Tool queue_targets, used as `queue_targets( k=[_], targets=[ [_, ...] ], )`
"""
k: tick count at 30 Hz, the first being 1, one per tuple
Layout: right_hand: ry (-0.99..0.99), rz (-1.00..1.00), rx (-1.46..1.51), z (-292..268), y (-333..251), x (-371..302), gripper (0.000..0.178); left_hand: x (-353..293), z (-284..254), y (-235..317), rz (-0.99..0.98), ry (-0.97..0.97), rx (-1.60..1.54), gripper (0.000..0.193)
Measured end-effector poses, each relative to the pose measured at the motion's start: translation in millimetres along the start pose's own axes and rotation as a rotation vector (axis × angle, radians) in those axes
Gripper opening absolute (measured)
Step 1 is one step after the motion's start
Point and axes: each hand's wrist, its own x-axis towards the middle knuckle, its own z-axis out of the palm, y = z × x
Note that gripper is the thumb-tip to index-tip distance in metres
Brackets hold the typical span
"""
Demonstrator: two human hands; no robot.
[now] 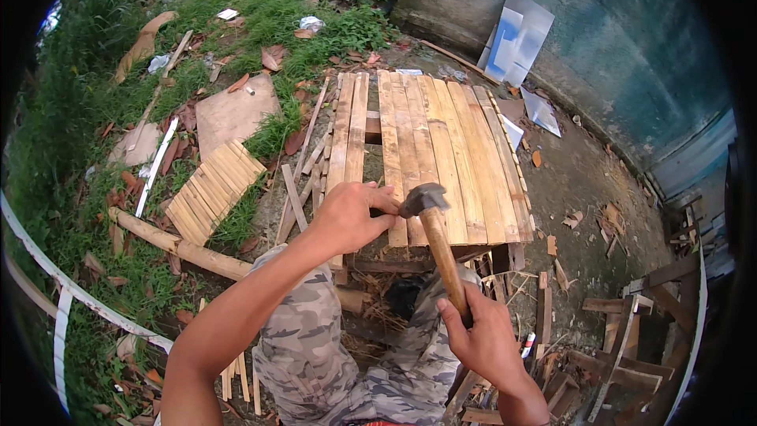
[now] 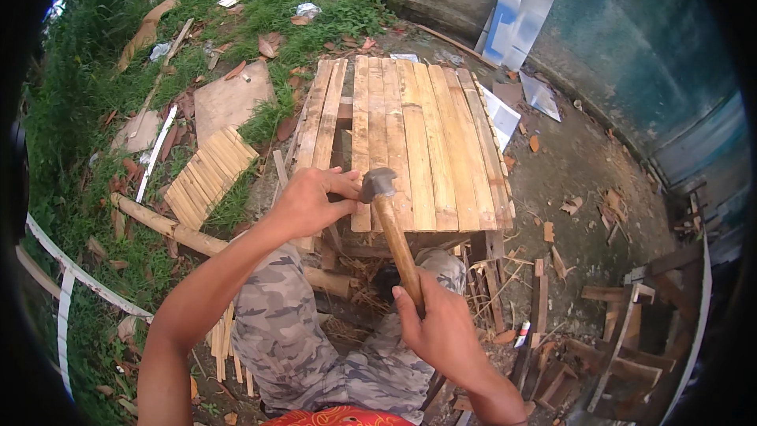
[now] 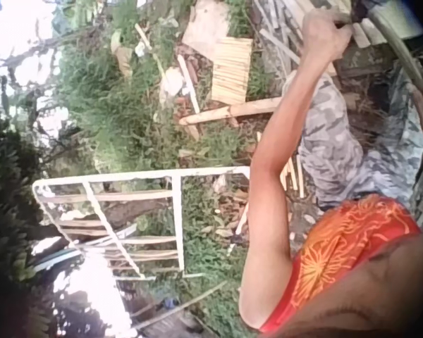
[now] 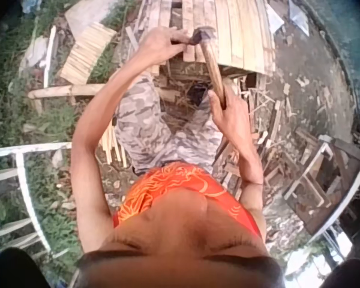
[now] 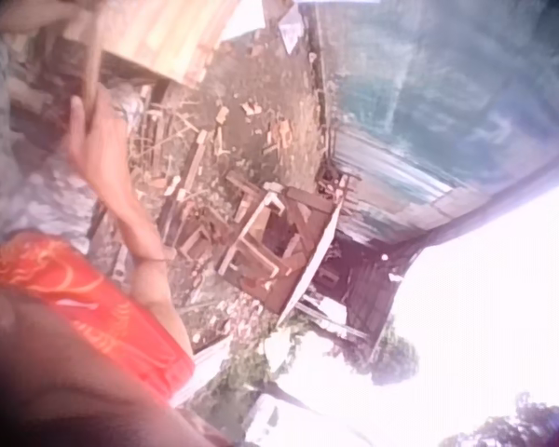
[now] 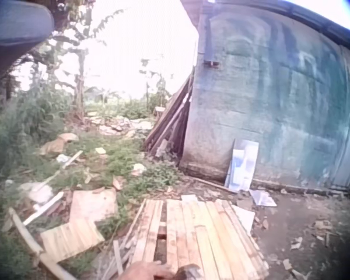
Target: The person sits on the ground and uses a hammer to drive nails into wooden planks, assembling a small wooden structure. The person repeatedly picks up nails from a black bag and hammers them into the planks.
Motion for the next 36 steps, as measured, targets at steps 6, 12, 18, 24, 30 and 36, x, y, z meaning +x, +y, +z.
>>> queue_targets(
  k=[6,12,18,24,30,36],
  targets=[
    [0.175,-0.026,0.106,0,1,3,0.025,0,2,-6,0.017,0.036,0.036,0.02],
    [0.069,0.034,0.126,-4,-6,0,0.027,1,2,-7,0.014,0.014,0.032,0.02],
    [0.034,0.016,0.012,-4,-9,1,0.03,-1,1,-1,-0.013,0.008,0.035,0.015],
    [0.052,-0.05,0.016,-3,-10,1,0.031,-1,-1,3,-0.043,0.011,0.002,0.017],
    [0.142,-0.023,0.089,0,-10,-1,0.032,2,-2,-1,-0.027,-0.003,0.026,0.02],
    [0.122,0.071,0.046,2,-7,0,0.029,4,-4,0,-0.009,-0.002,0.061,0.02]
  ],
)
